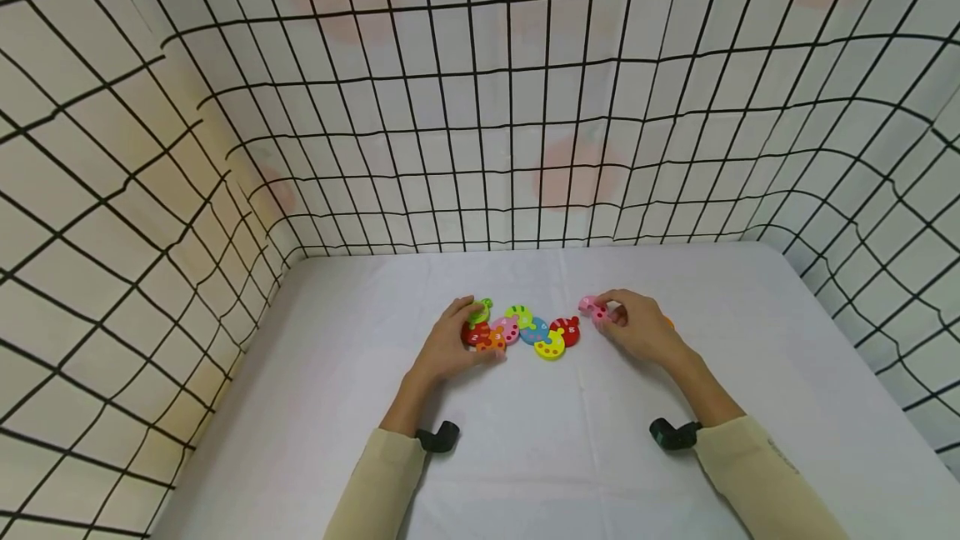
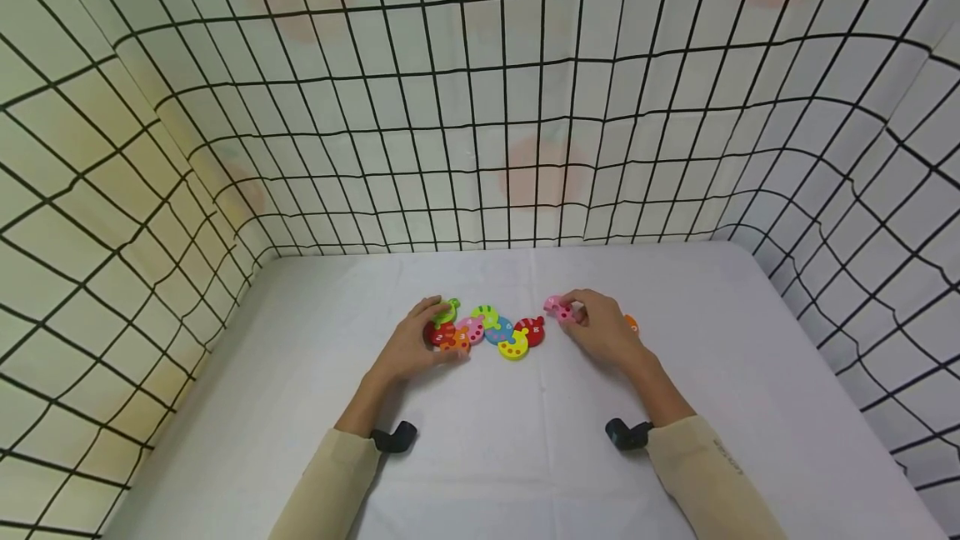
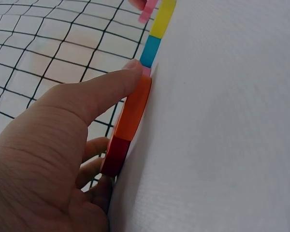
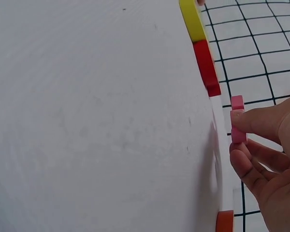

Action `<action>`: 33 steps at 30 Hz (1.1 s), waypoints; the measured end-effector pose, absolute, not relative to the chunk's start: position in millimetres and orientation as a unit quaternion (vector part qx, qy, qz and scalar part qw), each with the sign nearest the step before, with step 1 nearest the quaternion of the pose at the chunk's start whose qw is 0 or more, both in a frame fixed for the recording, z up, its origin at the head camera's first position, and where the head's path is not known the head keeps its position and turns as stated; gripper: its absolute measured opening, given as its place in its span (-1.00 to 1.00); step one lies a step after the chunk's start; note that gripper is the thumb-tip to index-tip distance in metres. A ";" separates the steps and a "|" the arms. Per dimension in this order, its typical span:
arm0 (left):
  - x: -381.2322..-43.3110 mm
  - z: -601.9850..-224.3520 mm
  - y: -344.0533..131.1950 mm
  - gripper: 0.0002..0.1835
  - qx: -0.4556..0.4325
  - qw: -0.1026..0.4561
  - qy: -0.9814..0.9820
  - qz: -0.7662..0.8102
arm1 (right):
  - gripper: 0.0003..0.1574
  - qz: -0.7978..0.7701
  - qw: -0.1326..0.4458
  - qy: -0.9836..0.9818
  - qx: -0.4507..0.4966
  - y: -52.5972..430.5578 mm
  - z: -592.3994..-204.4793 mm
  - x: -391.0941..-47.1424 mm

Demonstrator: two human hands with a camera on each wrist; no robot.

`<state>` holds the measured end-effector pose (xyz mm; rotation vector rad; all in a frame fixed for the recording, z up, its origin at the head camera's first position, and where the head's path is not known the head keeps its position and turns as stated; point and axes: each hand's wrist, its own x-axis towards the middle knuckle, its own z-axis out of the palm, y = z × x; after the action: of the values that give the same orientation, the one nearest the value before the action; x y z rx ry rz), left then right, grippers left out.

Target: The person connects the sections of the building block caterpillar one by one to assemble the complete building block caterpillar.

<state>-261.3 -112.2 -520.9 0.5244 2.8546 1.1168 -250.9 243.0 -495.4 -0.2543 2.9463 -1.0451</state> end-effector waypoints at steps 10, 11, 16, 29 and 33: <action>-259.2 -518.7 -112.3 -0.04 0.173 0.015 0.918 0.355 | -0.46 -0.346 0.004 0.934 -0.086 231.4 -498.6 -253.1; -259.1 -518.5 -112.4 -0.05 0.173 0.017 0.919 0.354 | -0.46 -0.346 0.005 0.934 -0.085 230.2 -499.4 -253.1; -259.0 -517.5 -112.8 -0.05 0.177 0.023 0.925 0.337 | -0.45 -0.344 0.006 0.934 -0.095 225.5 -500.6 -252.3; -259.1 -516.1 -113.9 -0.04 0.187 0.021 0.922 0.339 | -0.46 -0.329 0.014 0.938 -0.107 221.9 -497.6 -251.9; -259.5 -517.4 -114.7 -0.04 0.192 0.020 0.921 0.338 | -0.46 -0.333 0.018 0.937 -0.106 221.5 -496.0 -251.5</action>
<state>-259.5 -114.7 -517.4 0.5961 2.8576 1.0494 -251.5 221.5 -496.0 -0.3305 2.9110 -1.0334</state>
